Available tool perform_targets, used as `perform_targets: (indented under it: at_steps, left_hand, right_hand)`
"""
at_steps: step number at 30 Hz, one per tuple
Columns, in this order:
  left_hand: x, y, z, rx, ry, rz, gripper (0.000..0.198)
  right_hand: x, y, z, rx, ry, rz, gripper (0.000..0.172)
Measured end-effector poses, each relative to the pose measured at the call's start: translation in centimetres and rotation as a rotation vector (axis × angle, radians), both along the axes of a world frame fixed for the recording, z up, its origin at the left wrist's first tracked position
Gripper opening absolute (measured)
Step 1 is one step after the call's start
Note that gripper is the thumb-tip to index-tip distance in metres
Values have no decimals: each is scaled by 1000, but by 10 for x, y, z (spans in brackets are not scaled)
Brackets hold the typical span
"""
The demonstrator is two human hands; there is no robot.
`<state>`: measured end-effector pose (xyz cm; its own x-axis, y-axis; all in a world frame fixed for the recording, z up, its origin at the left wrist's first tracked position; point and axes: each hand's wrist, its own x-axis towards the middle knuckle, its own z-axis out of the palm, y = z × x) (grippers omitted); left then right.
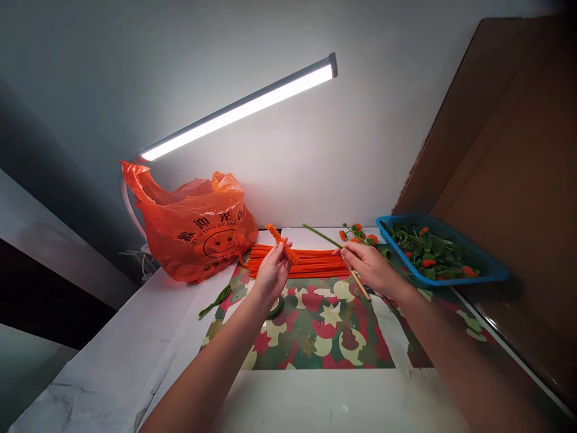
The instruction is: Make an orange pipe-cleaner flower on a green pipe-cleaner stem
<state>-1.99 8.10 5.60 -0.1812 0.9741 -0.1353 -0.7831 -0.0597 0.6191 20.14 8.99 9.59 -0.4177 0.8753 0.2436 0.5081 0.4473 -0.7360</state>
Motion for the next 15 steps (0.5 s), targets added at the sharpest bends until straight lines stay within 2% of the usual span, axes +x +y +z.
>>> perform_targets:
  at_steps: [3, 8, 15]
  left_hand:
    - [5, 15, 10, -45, -32, 33, 8]
    - [8, 28, 18, -144, -58, 133, 13]
    - [0, 35, 16, -201, -40, 205, 17]
  right_hand:
    - [-3, -6, -4, 55, -138, 25, 33]
    - [-6, -3, -12, 72, -250, -39, 32]
    - [-8, -3, -16, 52, -194, -57, 32]
